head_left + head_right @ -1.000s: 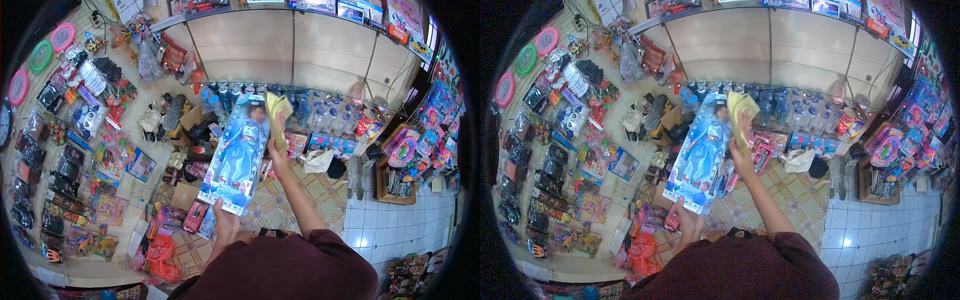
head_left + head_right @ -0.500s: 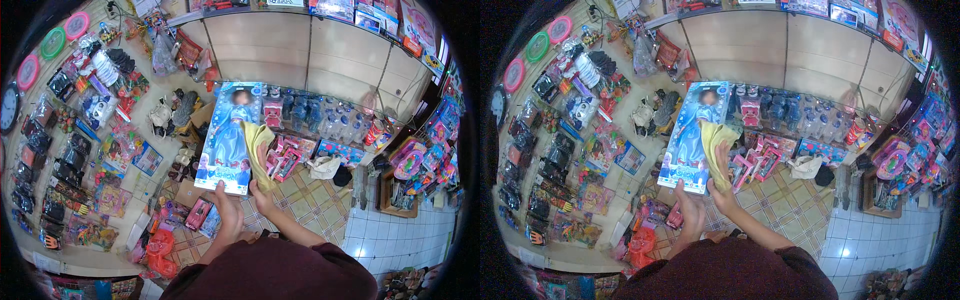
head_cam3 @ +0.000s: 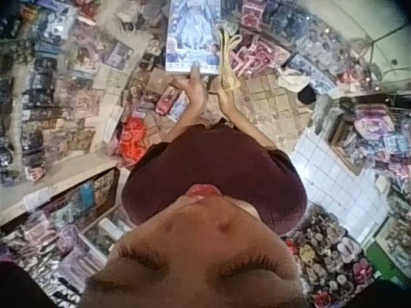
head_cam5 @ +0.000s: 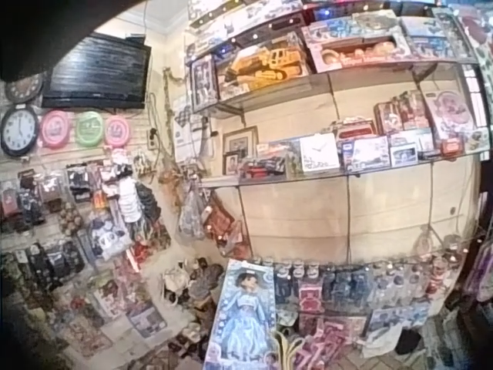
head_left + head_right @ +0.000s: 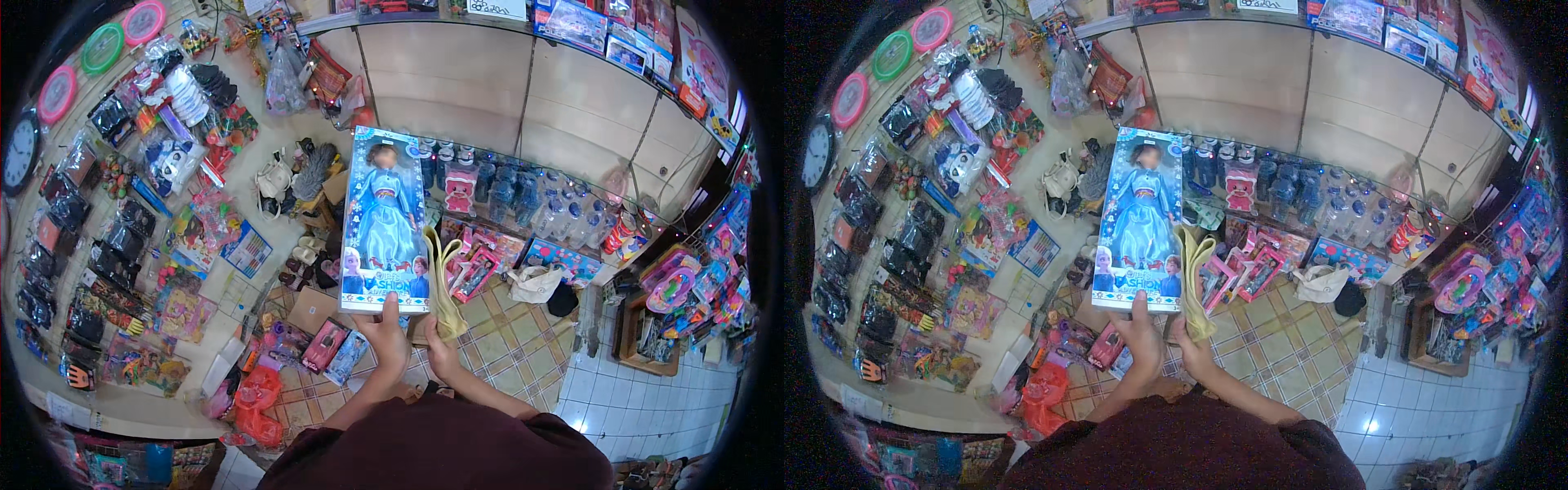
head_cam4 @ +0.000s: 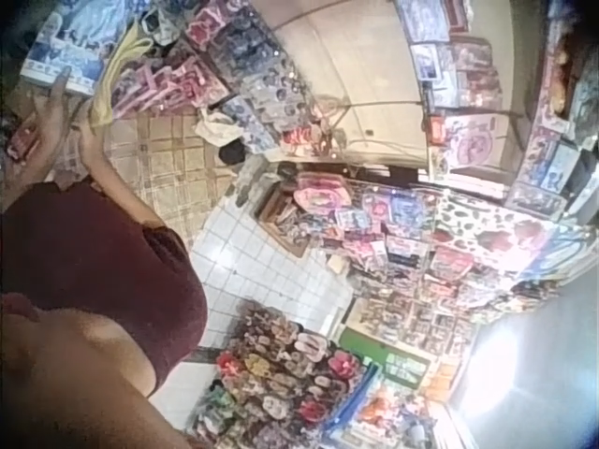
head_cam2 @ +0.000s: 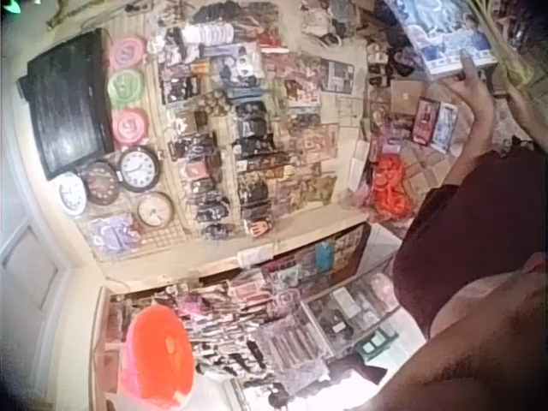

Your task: Cleaning and wiping toy boxes in a gift shop display area.

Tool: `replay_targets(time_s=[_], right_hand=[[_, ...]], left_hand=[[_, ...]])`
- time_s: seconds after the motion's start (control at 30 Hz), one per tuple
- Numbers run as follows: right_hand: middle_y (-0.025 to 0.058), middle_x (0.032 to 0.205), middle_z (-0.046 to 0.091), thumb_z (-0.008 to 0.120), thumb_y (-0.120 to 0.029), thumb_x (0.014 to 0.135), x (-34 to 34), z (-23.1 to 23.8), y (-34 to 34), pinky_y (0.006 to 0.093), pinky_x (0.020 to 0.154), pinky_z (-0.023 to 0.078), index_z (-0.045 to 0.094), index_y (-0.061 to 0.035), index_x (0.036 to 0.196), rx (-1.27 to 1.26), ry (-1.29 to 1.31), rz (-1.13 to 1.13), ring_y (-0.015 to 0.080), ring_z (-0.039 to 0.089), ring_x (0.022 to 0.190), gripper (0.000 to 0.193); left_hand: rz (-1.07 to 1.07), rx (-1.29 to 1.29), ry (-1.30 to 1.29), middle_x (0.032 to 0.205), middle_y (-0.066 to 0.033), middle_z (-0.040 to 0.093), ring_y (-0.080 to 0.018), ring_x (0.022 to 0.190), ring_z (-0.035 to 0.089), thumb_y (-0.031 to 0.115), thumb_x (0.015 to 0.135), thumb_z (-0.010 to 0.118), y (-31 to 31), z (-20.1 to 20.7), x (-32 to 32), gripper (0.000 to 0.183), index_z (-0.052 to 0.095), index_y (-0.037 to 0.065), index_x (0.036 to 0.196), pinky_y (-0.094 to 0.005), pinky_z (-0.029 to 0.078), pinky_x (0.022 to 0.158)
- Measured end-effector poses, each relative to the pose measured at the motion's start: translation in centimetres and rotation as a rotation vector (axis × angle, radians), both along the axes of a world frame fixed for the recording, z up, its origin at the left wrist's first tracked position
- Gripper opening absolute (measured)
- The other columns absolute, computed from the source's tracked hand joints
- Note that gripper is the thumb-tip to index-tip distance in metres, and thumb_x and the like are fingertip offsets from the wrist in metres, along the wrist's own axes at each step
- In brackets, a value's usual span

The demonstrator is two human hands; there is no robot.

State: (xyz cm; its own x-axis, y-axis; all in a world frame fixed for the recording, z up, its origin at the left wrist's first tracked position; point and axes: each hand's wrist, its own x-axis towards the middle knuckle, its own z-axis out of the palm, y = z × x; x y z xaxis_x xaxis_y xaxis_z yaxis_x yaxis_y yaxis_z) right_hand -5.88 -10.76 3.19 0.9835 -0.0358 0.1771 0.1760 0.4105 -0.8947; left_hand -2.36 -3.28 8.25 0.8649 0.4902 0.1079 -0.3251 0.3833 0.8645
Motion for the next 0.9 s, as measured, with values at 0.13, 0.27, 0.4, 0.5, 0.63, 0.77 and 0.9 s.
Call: replay_targets(time_s=[0.13, 0.27, 0.4, 0.5, 0.63, 0.77, 0.9], right_hand=[[0.0015, 0.096, 0.053, 0.048, -0.025, 0.094, -1.8, -2.0, -0.9, 0.0258, 0.077, 0.041, 0.047, -0.0035, 0.114, 0.169, 0.199, 0.098, 0.0118, 0.051, 0.085, 0.030], [0.0125, 0.129, 0.046, 0.048, -0.030, 0.093, -3.7, 0.4, -3.2, 0.0384, 0.097, 0.040, 0.028, -0.0042, 0.136, 0.447, 0.381, 0.204, 0.0245, 0.051, 0.113, 0.055], [0.0177, 0.131, 0.044, 0.050, -0.040, 0.089, -2.9, 1.0, -5.9, 0.0481, 0.096, 0.042, 0.029, -0.0024, 0.134, 0.747, 0.449, 0.059, 0.0339, 0.048, 0.116, 0.062], [0.0178, 0.131, 0.044, 0.051, -0.039, 0.089, -1.7, 1.2, -8.1, 0.0484, 0.097, 0.041, 0.031, -0.0025, 0.134, 0.793, 0.303, -0.087, 0.0332, 0.048, 0.116, 0.061], [0.0164, 0.132, 0.044, 0.052, -0.033, 0.090, 0.8, 3.4, -11.3, 0.0468, 0.098, 0.041, 0.032, -0.0025, 0.133, 0.734, 0.117, -0.189, 0.0321, 0.048, 0.117, 0.057], [0.0154, 0.129, 0.047, 0.052, -0.021, 0.090, 3.4, 6.2, -13.4, 0.0419, 0.096, 0.042, 0.032, -0.0011, 0.133, 0.370, 0.008, -0.319, 0.0297, 0.048, 0.117, 0.051], [0.0142, 0.133, 0.043, 0.053, -0.016, 0.089, 7.2, 11.2, -11.5, 0.0376, 0.100, 0.035, 0.036, -0.0004, 0.133, -0.043, -0.247, -0.322, 0.0284, 0.043, 0.121, 0.050]], left_hand=[[-0.005, -0.057, -0.064, 0.122, -0.0107, 0.046, -0.0176, 0.107, 0.048, 0.000, 0.085, 0.055, 0.9, -0.8, 1.9, 0.053, 0.028, 0.003, 0.131, -0.0316, 0.041, 0.089], [0.080, -0.023, -0.062, 0.122, -0.0108, 0.046, -0.0183, 0.106, 0.050, 0.000, 0.084, 0.058, 3.4, -1.1, 4.4, 0.053, 0.030, 0.003, 0.129, -0.0311, 0.042, 0.090], [0.125, 0.145, -0.066, 0.123, -0.0124, 0.045, -0.0185, 0.107, 0.049, -0.004, 0.079, 0.061, 5.1, -1.9, 4.3, 0.060, 0.029, 0.000, 0.130, -0.0311, 0.040, 0.092], [0.172, 0.216, -0.143, 0.116, -0.0139, 0.049, -0.0185, 0.102, 0.052, -0.002, 0.074, 0.069, 6.9, -4.4, 2.3, 0.058, 0.036, -0.004, 0.122, -0.0303, 0.044, 0.086], [0.178, 0.716, -0.248, 0.112, -0.0148, 0.051, -0.0211, 0.100, 0.053, 0.001, 0.072, 0.070, 8.4, -6.5, -0.3, 0.058, 0.038, -0.007, 0.120, -0.0321, 0.044, 0.086], [0.149, 1.009, -0.431, 0.117, -0.0253, 0.053, -0.0312, 0.099, 0.059, 0.010, 0.074, 0.068, 8.4, -6.3, -1.4, 0.059, 0.041, -0.003, 0.125, -0.0366, 0.047, 0.083], [-0.079, 0.898, -0.379, 0.125, -0.0296, 0.047, -0.0359, 0.099, 0.060, 0.020, 0.072, 0.074, 8.2, -10.9, -1.3, 0.070, 0.040, 0.002, 0.130, -0.0365, 0.051, 0.076]])
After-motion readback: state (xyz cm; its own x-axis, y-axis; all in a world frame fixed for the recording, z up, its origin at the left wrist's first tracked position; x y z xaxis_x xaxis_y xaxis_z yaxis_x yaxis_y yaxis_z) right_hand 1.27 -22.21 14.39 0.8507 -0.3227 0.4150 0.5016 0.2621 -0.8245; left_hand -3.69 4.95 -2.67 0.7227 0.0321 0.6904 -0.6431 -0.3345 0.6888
